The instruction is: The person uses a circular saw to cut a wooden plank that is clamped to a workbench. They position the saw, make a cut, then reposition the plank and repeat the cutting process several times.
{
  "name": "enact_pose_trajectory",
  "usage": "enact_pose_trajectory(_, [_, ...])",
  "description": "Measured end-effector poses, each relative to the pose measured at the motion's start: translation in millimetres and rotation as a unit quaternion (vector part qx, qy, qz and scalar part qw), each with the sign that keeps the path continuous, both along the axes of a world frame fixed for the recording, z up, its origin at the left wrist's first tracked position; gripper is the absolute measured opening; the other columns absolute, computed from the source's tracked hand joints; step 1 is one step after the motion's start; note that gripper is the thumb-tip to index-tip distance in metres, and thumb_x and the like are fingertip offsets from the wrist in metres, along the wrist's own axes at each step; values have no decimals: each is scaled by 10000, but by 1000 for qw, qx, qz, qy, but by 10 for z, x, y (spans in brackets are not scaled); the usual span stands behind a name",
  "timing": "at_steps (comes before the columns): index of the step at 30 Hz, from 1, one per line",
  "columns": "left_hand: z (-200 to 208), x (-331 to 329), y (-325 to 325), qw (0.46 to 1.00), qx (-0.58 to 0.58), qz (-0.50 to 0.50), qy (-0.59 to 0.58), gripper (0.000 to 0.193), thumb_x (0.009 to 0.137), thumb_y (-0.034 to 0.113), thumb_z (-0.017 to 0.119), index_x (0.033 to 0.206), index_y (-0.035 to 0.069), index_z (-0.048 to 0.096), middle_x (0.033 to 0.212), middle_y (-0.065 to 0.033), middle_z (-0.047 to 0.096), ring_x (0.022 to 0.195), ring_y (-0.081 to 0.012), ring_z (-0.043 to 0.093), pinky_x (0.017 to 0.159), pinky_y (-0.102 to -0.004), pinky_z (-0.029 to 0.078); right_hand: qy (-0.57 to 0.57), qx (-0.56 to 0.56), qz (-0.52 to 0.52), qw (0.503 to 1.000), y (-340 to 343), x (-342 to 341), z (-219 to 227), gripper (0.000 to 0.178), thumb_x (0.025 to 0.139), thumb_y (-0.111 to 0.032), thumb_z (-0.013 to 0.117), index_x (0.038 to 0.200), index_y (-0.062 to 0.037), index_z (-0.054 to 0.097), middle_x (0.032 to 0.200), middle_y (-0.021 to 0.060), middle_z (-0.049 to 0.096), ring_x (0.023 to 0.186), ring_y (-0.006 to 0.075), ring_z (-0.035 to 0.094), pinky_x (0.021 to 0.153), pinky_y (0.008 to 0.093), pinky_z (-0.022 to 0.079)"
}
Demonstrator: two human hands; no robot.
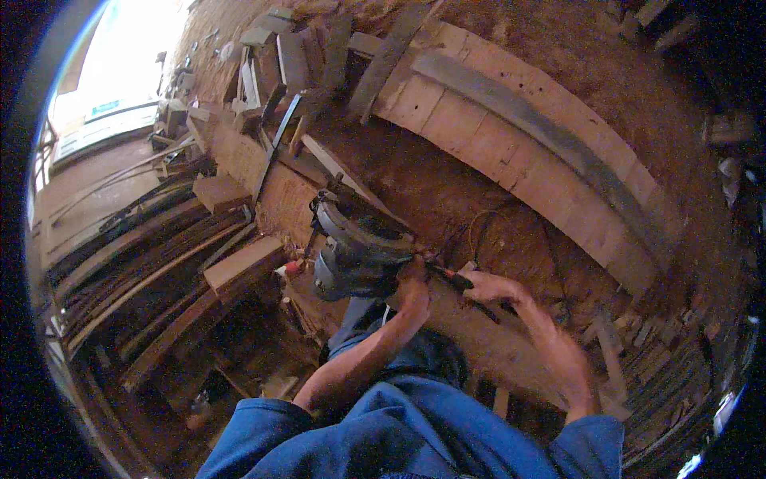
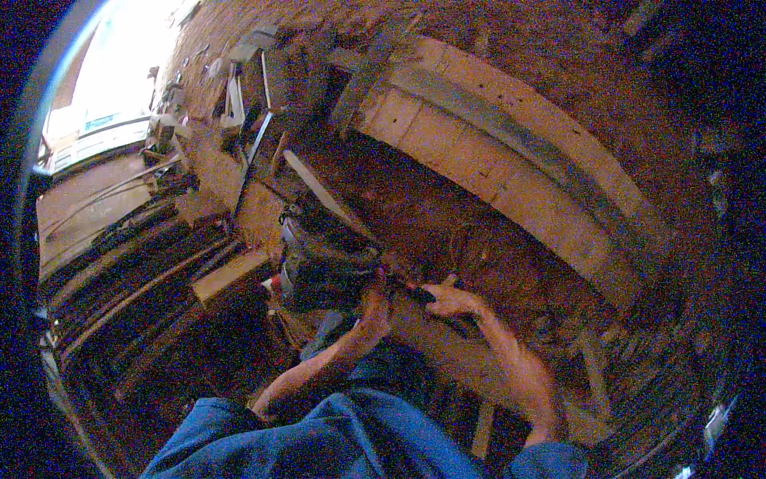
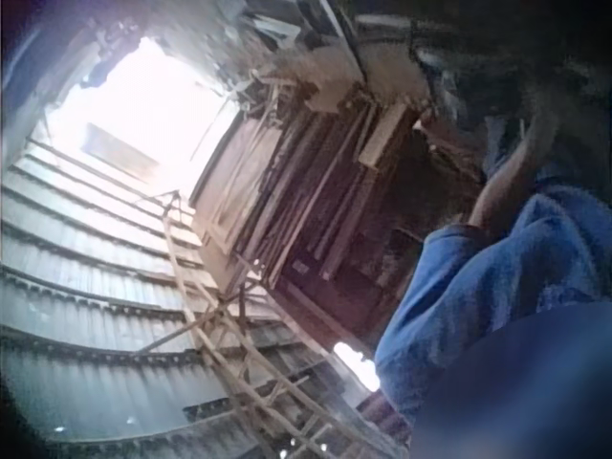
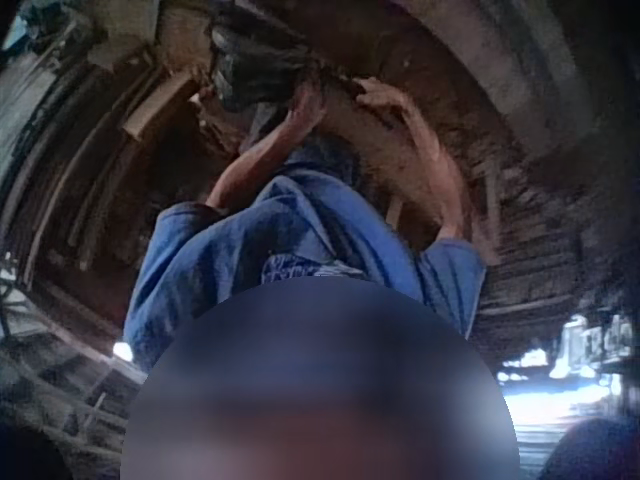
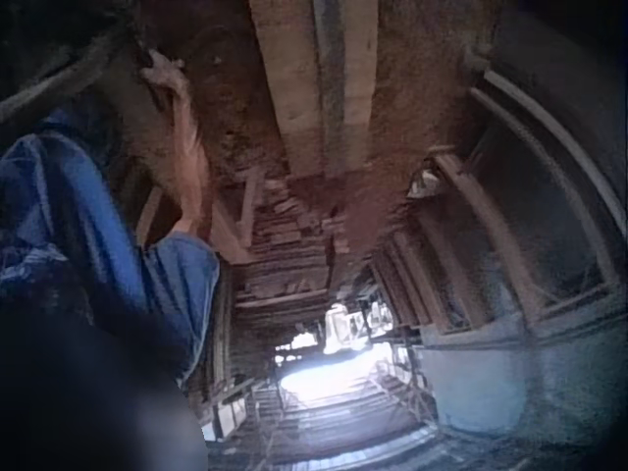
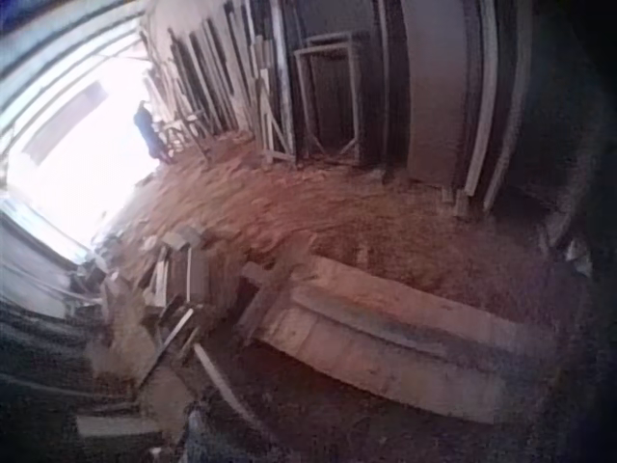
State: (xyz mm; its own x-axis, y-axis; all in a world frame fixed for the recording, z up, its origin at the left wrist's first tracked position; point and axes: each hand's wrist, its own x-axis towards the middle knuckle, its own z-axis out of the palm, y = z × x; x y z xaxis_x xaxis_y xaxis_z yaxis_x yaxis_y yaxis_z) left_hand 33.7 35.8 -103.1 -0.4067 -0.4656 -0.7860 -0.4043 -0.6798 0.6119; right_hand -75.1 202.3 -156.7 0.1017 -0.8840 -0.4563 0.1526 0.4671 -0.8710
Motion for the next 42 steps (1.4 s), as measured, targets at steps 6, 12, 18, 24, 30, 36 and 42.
enact_pose_trajectory(6, [205, -150, 106, 995, -28, 36, 88, 358, 982, 345, 621, 1208, 67, 617, 1178, -17, 632, 1006, -169, 589, 888, -341, 473, 71, -63, -23, 995, 29, -16, 61, 488, 922, -237, 584, 1363, -71, 459, 887, 164, 625, 783, 263, 616, 732, 418, 511])
enact_pose_trajectory(12, [63, -146, 149, 984, -38, 92, 145, 248, 962, 269, 663, 1090, 57, 668, 1087, -14, 654, 965, -163, 584, 866, -330, 464, 121, -46, -47, 990, 2, 46, 159, 404, 924, -219, 587, 1294, -78, 506, 816, 122, 626, 686, 232, 605, 632, 412, 509])
enact_pose_trajectory(18, [-429, 33, 197, 987, -30, 150, 58, 183, 945, 228, 690, 997, 56, 659, 999, -5, 639, 896, -155, 563, 808, -325, 463, 27, 60, -51, 996, -41, 147, 179, 395, 896, -129, 571, 1288, -121, 525, 741, 57, 604, 576, 150, 559, 514, 360, 484])
enact_pose_trajectory(24, [-402, -93, 265, 977, -146, 155, 1, 214, 934, 265, 707, 1026, 95, 614, 959, 6, 618, 824, -163, 563, 753, -334, 471, 68, 44, -63, 995, -53, 171, 174, 425, 889, -118, 572, 1311, -124, 523, 743, 42, 602, 603, 160, 571, 527, 348, 484])
enact_pose_trajectory(30, [397, -267, 84, 987, 43, 90, 129, 254, 941, 310, 692, 1031, 94, 592, 921, -1, 631, 801, -131, 575, 684, -304, 480, 153, 34, -55, 986, -34, 123, 373, 514, 941, -217, 621, 1394, -31, 463, 1260, 194, 615, 1159, 317, 593, 979, 411, 467])
enact_pose_trajectory(36, [218, -208, 133, 995, 13, 99, 31, 253, 969, 340, 641, 1034, 101, 588, 845, -13, 620, 718, -158, 597, 596, -321, 489, 143, 47, -210, 966, 62, 566, 585, 553, 977, -234, 592, 1453, -33, 398, 1369, 224, 549, 1293, 373, 507, 1090, 426, 389])
enact_pose_trajectory(42, [-431, 86, 228, 990, 137, 24, 22, 279, 971, 376, 620, 1036, 104, 605, 838, -11, 618, 742, -156, 580, 679, -346, 484, 252, 172, -237, 922, 493, 1018, 831, 566, 967, -190, 584, 1477, -61, 374, 1385, 208, 534, 1290, 390, 491, 1098, 459, 377])
